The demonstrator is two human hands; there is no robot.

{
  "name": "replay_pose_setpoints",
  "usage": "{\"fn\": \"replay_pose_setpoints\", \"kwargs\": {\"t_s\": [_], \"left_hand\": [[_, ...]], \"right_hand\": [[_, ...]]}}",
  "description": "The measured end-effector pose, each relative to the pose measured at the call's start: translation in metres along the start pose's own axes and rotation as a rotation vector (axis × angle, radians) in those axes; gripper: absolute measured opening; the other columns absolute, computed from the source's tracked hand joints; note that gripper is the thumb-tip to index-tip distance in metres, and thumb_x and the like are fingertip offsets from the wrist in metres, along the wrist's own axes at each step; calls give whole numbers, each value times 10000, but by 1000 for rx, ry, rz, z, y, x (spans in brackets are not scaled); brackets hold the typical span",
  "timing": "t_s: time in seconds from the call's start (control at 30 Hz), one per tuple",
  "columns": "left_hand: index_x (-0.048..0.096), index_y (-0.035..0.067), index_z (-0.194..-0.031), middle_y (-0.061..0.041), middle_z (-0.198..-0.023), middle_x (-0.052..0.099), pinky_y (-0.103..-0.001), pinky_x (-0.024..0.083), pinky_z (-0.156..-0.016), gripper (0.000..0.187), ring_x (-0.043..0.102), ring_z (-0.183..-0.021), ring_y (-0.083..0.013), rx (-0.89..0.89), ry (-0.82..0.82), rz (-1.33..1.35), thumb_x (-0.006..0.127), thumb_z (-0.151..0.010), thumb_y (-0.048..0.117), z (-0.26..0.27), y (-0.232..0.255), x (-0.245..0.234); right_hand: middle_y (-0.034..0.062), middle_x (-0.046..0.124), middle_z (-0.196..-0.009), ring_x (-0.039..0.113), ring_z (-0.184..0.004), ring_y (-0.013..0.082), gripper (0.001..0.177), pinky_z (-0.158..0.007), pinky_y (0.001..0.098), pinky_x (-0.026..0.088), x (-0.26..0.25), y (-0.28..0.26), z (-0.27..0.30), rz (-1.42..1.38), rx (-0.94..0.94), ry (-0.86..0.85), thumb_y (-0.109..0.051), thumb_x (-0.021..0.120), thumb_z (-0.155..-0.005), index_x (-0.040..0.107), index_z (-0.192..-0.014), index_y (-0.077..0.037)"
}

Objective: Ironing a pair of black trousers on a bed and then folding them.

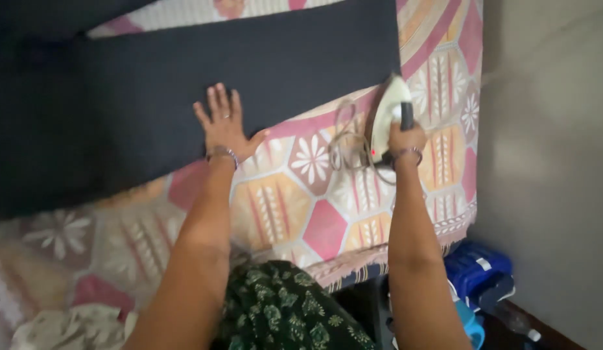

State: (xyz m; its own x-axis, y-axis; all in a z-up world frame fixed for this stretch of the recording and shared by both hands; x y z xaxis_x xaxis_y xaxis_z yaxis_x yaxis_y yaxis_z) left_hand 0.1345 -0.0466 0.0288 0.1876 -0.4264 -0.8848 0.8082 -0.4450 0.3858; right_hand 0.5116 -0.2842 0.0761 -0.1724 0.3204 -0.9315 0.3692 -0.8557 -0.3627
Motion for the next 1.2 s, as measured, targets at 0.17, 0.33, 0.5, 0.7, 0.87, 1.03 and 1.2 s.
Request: {"fn": "replay_pose_setpoints", "kwargs": {"t_s": [0.17,0.33,0.5,0.7,0.87,1.03,1.2], "left_hand": [[198,-13,-1608,-287,-1682,19,-629,-40,-1198,1132,-28,-1555,-452,153,-11,35,583,-828,711,94,-36,-26],[278,28,-1597,-260,-1643,251,-602,125,-1253,1041,154,-1557,-463,27,125,234,517,-868,733,293,-121,-60],[340,7,-1567,-257,-1610,372,-658,156,-1174,1082,259,-1489,-472,-308,245,120,547,-800,742,474,-197,-76],[375,-7,-1576,-286,-1573,442,-608,238,-1212,977,326,-1490,-486,-411,477,200,603,-873,633,580,-236,-88],[469,-61,-1471,-292,-1448,567,-514,392,-1146,886,513,-1339,-460,-291,504,261,626,-914,610,622,-257,-132],[544,-3,-1467,-285,-1346,626,-503,433,-1076,790,584,-1256,-434,-366,331,348,646,-926,563,725,-328,-174],[557,-11,-1435,-276,-1358,631,-461,469,-1053,748,604,-1255,-415,-495,419,533,645,-950,551,829,-406,-204]], "right_hand": [[291,729,-923,722,-928,438,508,-837,491,566,-24,30,98,323,98,-230,-464,648,-886,746,-1056,5],[260,736,-1039,715,-1009,433,499,-909,501,557,-62,13,168,497,-42,-433,-436,621,-840,729,-1149,-59],[264,727,-1024,696,-997,446,477,-899,508,542,-105,-24,234,482,-320,-510,-466,640,-834,728,-1107,-85],[212,714,-715,725,-713,386,432,-712,467,565,-151,-112,344,176,-514,-471,-475,699,-823,718,-928,-56],[159,686,-619,716,-584,300,387,-598,415,557,-160,-180,441,-106,-527,-545,-426,750,-785,706,-861,-50],[174,688,-677,681,-608,260,396,-600,419,528,-165,-231,528,-56,-723,-412,-392,792,-825,733,-926,-14],[126,701,-676,684,-567,190,360,-551,368,538,-173,-273,599,-205,-559,-498,-314,773,-824,724,-1004,-6]]}}
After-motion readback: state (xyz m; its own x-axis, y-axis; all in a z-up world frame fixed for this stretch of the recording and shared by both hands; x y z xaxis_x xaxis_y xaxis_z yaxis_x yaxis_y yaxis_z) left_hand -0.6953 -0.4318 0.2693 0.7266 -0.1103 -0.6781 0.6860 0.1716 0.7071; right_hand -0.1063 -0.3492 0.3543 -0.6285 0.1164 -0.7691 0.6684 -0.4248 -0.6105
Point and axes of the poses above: each hand's wrist, its own z-axis away from the middle knuckle, its own x-axis out of the palm, y = z × x, the point moved 3 cm from there along -z, towards the middle knuckle
